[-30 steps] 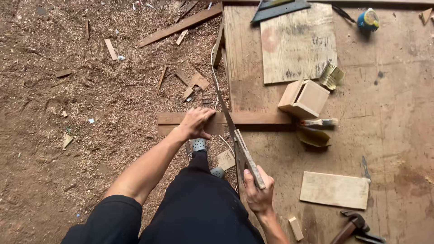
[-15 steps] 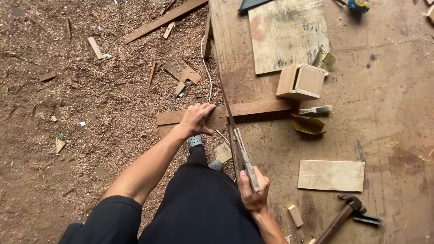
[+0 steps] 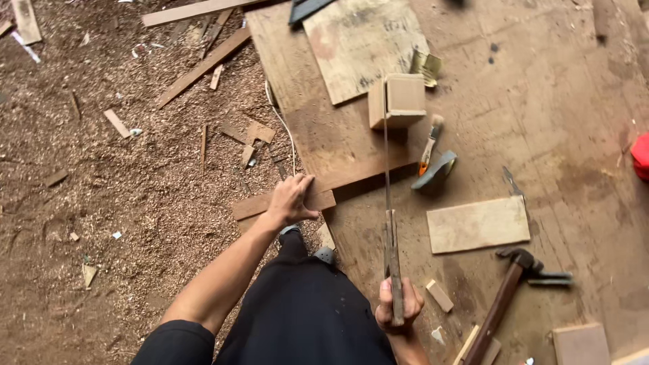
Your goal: The person sands a small wooden box with sandpaper, then uses a hand saw to cut a long wooden plank into smaller pieces on a cluttered workbench.
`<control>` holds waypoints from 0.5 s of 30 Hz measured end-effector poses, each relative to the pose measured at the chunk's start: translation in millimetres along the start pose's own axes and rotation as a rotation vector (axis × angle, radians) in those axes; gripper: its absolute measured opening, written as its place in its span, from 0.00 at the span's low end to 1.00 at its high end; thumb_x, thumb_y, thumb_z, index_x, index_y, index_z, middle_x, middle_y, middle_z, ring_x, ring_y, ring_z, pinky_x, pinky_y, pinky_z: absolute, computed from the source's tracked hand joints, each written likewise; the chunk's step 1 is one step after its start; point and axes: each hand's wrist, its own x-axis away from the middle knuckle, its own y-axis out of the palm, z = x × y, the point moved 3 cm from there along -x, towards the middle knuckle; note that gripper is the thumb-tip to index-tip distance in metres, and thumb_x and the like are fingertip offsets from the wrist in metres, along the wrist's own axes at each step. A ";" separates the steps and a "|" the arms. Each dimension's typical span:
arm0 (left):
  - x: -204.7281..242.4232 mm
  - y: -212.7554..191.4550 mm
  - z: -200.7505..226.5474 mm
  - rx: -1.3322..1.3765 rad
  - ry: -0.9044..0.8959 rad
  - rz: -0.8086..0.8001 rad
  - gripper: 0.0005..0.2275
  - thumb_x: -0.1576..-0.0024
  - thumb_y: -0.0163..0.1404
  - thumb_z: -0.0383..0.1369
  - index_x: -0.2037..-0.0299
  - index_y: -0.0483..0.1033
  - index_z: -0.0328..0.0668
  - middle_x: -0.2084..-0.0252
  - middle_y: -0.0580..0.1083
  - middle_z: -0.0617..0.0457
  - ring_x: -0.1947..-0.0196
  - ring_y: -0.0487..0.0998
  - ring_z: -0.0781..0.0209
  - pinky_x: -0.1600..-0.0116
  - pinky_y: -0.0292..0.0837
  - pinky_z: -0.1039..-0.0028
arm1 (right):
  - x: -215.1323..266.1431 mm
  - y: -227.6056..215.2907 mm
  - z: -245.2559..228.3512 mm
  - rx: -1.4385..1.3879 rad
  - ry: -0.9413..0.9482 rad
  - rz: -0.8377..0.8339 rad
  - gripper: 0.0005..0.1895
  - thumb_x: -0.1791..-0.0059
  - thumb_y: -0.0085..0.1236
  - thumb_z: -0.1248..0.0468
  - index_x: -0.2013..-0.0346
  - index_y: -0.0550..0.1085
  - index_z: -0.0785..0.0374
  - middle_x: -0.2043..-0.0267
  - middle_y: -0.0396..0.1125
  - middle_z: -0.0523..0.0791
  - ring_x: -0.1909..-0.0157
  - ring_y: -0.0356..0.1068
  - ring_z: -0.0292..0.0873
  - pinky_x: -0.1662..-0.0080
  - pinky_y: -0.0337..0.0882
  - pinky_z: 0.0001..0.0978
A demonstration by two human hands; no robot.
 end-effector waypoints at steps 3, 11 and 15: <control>2.1 1.5 3.7 -0.075 0.000 0.053 0.49 0.70 0.71 0.53 0.37 0.65 0.36 0.45 0.68 0.46 0.47 0.68 0.51 0.43 0.70 0.63 | 18.7 -7.8 13.5 0.108 -0.125 -0.004 0.05 0.50 0.47 0.72 0.65 0.72 0.62 0.76 0.63 0.48 0.80 0.61 0.47 0.77 0.56 0.38; -45.2 -3.1 3.9 -0.063 -0.019 0.105 0.50 0.71 0.73 0.52 0.37 0.67 0.36 0.43 0.65 0.45 0.43 0.65 0.48 0.40 0.68 0.58 | 3.4 -8.5 2.0 -0.137 0.055 -0.095 0.02 0.50 0.48 0.69 0.67 0.68 0.59 0.74 0.64 0.47 0.78 0.64 0.47 0.74 0.60 0.37; -61.6 3.3 7.0 -0.069 -0.024 0.090 0.49 0.70 0.74 0.51 0.37 0.66 0.37 0.43 0.65 0.44 0.40 0.61 0.46 0.35 0.60 0.52 | -7.4 4.1 11.1 -0.189 0.106 -0.127 0.03 0.52 0.51 0.68 0.70 0.70 0.59 0.77 0.64 0.46 0.81 0.63 0.44 0.76 0.59 0.36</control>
